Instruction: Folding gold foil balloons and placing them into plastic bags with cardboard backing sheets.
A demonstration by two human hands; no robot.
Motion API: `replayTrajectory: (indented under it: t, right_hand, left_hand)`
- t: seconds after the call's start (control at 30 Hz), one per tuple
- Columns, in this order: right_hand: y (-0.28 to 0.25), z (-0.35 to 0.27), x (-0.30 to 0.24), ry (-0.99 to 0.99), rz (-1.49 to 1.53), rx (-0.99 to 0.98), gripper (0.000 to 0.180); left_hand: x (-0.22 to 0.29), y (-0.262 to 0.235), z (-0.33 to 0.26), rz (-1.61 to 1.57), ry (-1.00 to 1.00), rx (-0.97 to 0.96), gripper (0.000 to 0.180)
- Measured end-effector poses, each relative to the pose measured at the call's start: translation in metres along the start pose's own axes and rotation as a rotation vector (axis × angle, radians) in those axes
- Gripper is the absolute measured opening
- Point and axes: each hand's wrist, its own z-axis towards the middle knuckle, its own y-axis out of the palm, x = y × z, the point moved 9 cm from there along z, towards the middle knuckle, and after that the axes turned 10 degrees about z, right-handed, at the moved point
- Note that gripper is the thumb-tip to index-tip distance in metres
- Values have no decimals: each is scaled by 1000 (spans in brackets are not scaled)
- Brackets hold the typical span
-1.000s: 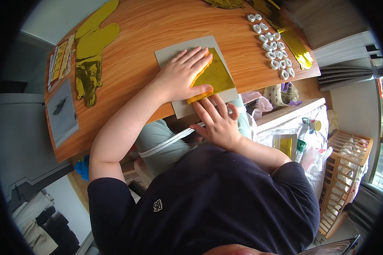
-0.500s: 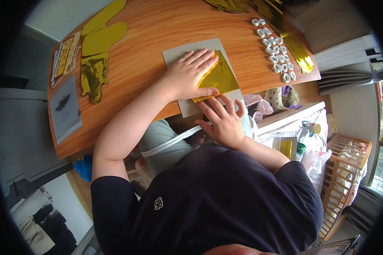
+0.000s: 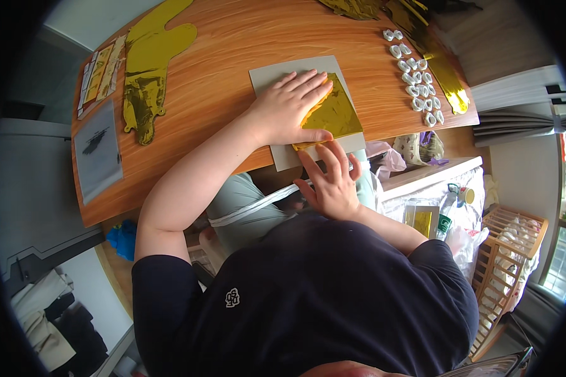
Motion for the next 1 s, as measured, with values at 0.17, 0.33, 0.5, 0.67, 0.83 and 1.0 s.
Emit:
replayTrajectory:
  t: [0.17, 0.33, 0.5, 0.67, 0.83, 1.0]
  right_hand:
    - [5, -1, -4, 9, -87, -8, 66]
    - [2, 8, -4, 14, 8, -24, 61]
    - [-12, 14, -2, -13, 152, 14, 43]
    - [-21, 9, 6, -60, 244, 48, 37]
    - [-44, 16, 12, -192, 250, 5, 33]
    - [-60, 56, 35, -165, 385, -23, 30]
  left_hand:
    - [1, -1, -1, -3, -1, 7, 104]
    - [1, -2, -1, -7, -4, 7, 103]
    - [2, -5, -1, 4, 8, 83, 101]
    - [3, -6, 0, 12, 6, 84, 102]
    - [2, -5, -1, -1, -17, 0, 101]
    - [2, -4, -2, 11, -21, 3, 101]
